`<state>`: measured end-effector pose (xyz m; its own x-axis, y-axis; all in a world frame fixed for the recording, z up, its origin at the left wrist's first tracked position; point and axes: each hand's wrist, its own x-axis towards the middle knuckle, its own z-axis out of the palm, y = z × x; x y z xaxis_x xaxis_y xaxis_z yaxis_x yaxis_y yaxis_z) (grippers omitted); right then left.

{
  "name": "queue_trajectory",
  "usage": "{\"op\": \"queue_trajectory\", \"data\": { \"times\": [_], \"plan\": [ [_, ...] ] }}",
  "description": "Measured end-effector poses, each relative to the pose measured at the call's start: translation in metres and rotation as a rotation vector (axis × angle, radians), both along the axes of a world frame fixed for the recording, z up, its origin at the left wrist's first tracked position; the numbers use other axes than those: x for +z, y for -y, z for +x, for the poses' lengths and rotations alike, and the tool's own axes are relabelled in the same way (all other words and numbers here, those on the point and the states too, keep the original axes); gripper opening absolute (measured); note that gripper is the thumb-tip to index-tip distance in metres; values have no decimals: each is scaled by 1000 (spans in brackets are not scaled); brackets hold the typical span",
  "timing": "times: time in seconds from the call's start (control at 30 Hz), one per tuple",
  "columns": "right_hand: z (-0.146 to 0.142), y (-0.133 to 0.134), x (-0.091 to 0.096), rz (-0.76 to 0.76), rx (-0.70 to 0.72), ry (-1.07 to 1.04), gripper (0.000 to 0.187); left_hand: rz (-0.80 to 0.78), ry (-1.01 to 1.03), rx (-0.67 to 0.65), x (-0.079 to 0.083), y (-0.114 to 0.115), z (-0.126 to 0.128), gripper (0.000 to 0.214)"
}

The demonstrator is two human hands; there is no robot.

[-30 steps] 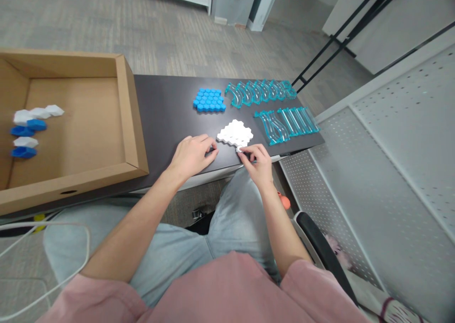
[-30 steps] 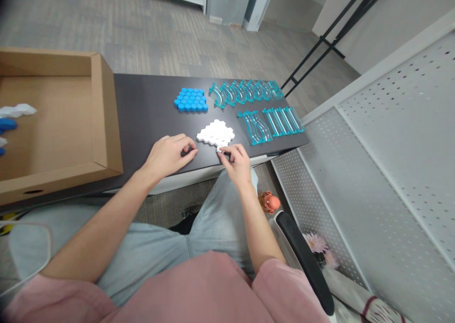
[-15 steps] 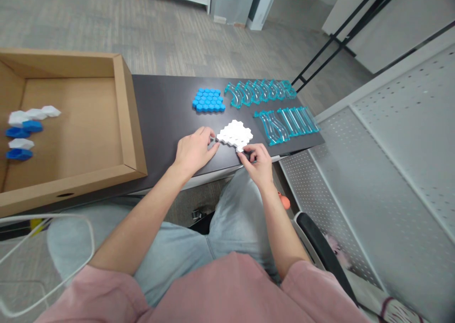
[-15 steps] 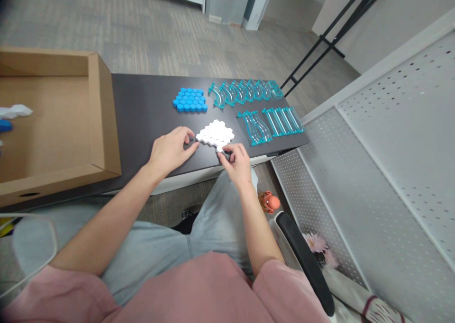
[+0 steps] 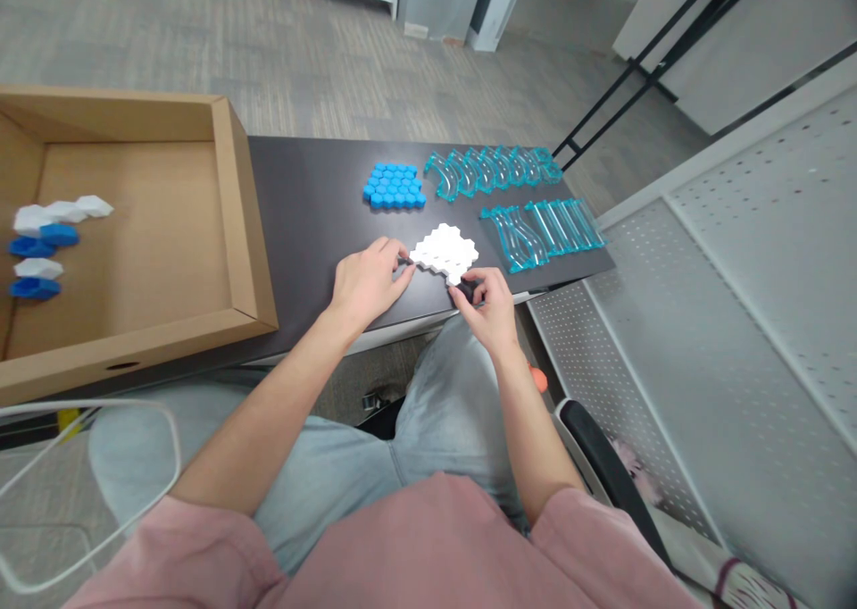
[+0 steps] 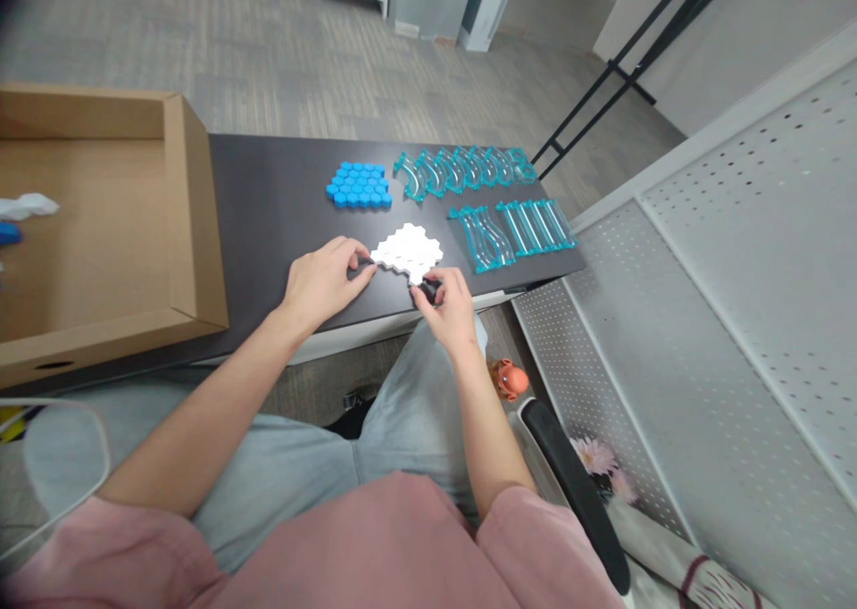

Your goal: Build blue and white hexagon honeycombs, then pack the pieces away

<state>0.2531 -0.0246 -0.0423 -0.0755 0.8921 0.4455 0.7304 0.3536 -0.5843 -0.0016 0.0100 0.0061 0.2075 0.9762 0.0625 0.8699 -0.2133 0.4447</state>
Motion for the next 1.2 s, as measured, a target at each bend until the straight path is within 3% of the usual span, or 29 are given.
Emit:
{"op": "queue_trajectory", "data": {
  "times": [1.2],
  "plan": [
    [-5,-1,1,15,-3,-17,15,6,-29,60,-1,-3,8,33]
  ]
}}
